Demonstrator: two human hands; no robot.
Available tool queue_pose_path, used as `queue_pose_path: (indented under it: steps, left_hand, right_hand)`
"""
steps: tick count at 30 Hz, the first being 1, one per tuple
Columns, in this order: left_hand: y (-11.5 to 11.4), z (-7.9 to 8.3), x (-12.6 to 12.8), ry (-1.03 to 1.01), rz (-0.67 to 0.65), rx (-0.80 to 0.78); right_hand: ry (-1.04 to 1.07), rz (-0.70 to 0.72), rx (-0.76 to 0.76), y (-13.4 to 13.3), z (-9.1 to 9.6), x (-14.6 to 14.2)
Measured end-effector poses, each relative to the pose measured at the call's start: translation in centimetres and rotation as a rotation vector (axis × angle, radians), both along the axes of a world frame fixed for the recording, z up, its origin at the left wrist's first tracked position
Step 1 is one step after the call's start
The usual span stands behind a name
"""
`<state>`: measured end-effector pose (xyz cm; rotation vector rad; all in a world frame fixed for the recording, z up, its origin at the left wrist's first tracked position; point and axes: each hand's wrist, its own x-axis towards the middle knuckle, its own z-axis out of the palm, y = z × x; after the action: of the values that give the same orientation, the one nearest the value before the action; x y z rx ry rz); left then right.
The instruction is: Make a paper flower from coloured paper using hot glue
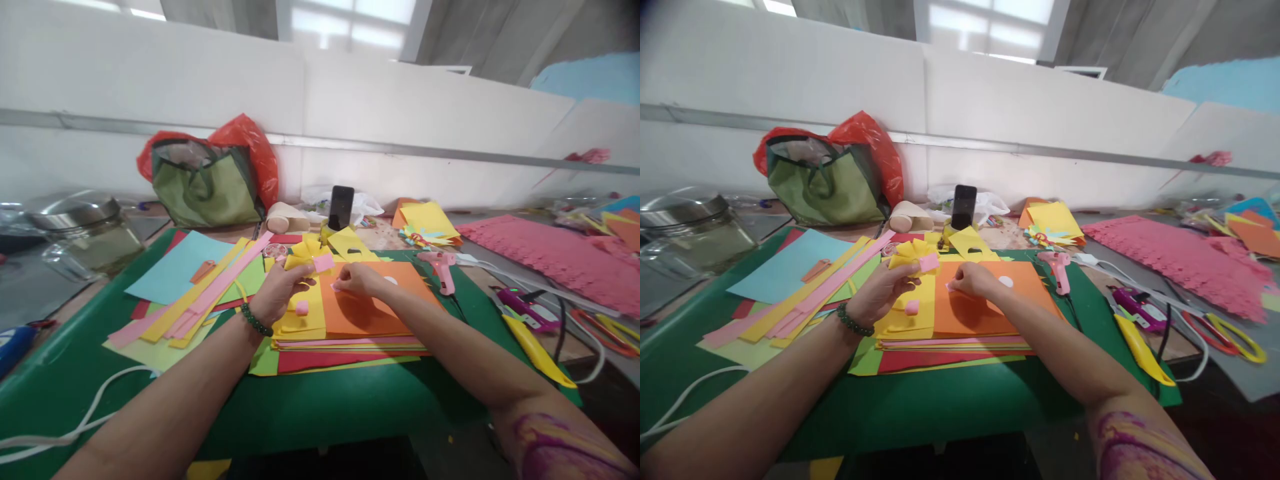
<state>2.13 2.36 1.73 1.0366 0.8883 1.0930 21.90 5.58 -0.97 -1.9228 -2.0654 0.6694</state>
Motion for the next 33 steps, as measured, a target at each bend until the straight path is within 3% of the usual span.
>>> queue_pose_path:
  steps: [4,9,12,16,19,33]
  left_hand:
    - [0.0,-0.4,0.0,0.046,-0.033,0.017]
    - [-0.2,-0.6,0.4,0.165,-0.022,0.043]
    - [-0.5,-0.6,0.6,0.247,-0.033,0.075]
    - [-0.8,-0.4,0.9,0.333,-0.066,0.114]
    - [-1.0,-0.5,1.0,0.365,-0.084,0.136]
    - [-1.1,-0.7,1.1,0.396,-0.150,0.180]
  right_hand:
    - [0.141,0.040,0.013,-0.1,0.5,1.0]
    - [0.580,-0.068,0.199,-1.0,4.3,3.5]
    - [0.734,-0.028,0.300,-2.9,5.9,3.2]
    - [0.542,0.097,0.307,-5.6,6.1,0.6]
    - [0.346,0.108,0.372,-6.5,5.9,-0.9]
    - [0.017,0.075,0.389,-6.8,6.1,-1.7]
